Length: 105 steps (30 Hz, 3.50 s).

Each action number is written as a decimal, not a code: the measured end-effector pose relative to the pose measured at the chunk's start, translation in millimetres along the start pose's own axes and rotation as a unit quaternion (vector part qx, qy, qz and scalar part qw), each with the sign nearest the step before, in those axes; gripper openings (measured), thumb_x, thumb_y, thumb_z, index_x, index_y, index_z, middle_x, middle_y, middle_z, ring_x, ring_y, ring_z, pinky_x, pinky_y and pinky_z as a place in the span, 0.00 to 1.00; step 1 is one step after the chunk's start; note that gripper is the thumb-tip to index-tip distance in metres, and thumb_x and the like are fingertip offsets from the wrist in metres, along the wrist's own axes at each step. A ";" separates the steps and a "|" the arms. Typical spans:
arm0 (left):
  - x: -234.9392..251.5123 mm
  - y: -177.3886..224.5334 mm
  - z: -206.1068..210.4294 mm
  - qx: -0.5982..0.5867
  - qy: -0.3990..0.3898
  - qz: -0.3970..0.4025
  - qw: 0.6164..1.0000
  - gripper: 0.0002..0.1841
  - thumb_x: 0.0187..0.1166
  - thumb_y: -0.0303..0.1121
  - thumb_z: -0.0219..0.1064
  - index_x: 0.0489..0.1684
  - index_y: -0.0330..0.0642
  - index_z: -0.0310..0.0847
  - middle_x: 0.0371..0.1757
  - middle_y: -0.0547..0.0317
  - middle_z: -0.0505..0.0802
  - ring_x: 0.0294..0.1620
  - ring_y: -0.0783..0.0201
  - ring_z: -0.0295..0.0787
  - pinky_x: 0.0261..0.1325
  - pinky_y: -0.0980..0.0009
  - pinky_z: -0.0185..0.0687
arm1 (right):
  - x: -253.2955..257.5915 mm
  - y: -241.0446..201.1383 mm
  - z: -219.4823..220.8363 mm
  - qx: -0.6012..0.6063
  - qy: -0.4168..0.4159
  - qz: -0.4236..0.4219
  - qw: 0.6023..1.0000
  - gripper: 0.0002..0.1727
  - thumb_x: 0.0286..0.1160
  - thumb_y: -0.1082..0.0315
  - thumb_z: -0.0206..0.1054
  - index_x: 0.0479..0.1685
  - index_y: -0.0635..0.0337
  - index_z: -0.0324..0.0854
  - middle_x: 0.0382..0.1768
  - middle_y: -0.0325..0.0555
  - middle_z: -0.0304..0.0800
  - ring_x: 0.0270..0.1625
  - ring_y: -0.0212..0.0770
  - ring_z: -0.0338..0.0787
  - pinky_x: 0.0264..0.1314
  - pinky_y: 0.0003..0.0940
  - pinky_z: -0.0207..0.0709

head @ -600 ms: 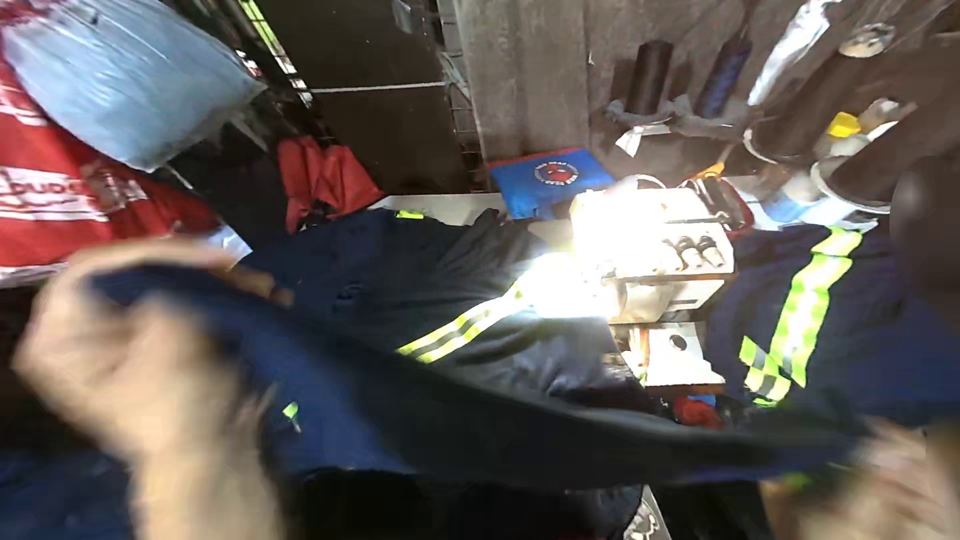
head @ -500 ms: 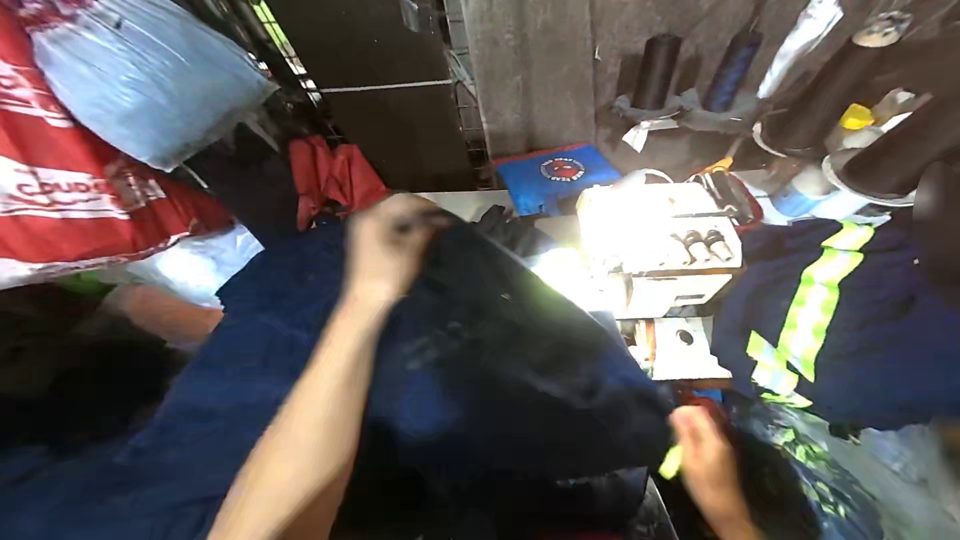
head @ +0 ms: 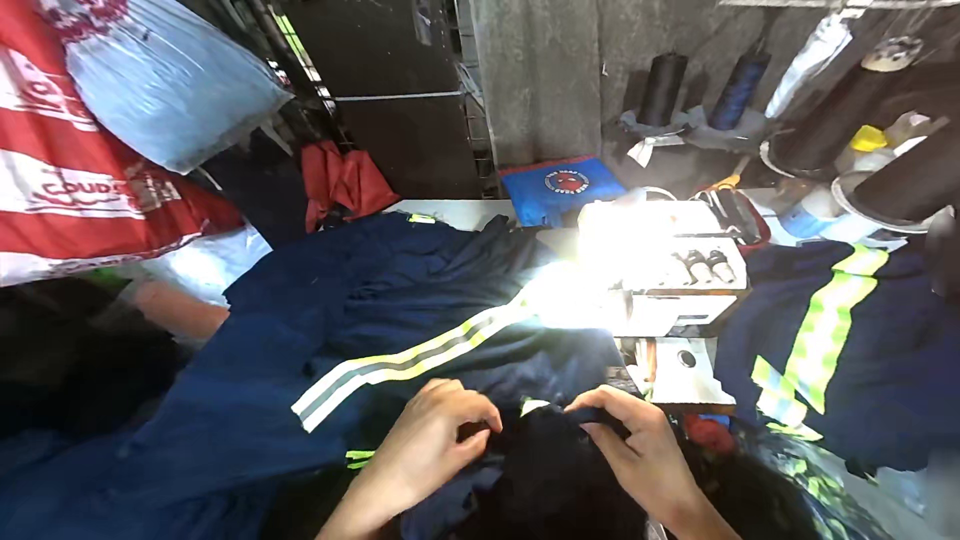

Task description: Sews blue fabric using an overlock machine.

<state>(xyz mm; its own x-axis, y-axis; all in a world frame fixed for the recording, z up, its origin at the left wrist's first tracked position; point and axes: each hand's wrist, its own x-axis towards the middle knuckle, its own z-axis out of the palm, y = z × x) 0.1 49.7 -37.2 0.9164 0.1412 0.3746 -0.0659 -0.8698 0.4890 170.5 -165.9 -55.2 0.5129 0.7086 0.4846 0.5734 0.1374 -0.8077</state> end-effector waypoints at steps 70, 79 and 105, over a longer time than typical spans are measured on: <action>199.4 -27.5 86.8 0.041 -0.040 -0.078 0.995 0.19 0.78 0.48 0.71 0.53 0.43 0.93 0.54 0.50 0.95 0.60 0.52 0.91 0.67 0.49 0.82 | -14.0 88.0 10.2 -0.033 0.285 0.197 0.938 0.07 0.62 0.67 0.74 0.24 0.59 0.85 0.34 0.37 0.91 0.37 0.20 0.87 0.41 0.16 0.81; 205.2 -75.5 93.3 0.030 -0.024 -0.135 0.990 0.17 0.79 0.35 0.69 0.62 0.36 0.86 0.74 0.39 0.80 0.83 0.37 0.63 0.85 0.39 0.56 | 13.9 97.8 12.8 0.012 0.299 0.119 0.947 0.07 0.63 0.71 0.75 0.31 0.60 0.79 0.27 0.33 0.84 0.29 0.20 0.82 0.33 0.14 0.79; -37.3 -135.9 -147.3 0.080 0.199 -0.466 0.858 0.24 0.81 0.40 0.71 0.56 0.21 0.78 0.49 0.32 0.89 0.49 0.43 0.87 0.56 0.43 0.81 | -133.6 128.6 10.2 0.026 -0.246 0.397 0.884 0.12 0.80 0.69 0.62 0.38 0.70 0.88 0.31 0.53 0.90 0.35 0.44 0.89 0.47 0.48 0.82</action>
<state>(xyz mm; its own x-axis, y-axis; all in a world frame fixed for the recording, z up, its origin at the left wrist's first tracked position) -83.3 232.3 -1.6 0.3315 0.9337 0.1350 0.7067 -0.3405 0.6202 169.2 -235.8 -227.3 0.3930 0.8097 -0.4359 0.1217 -0.5156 -0.8481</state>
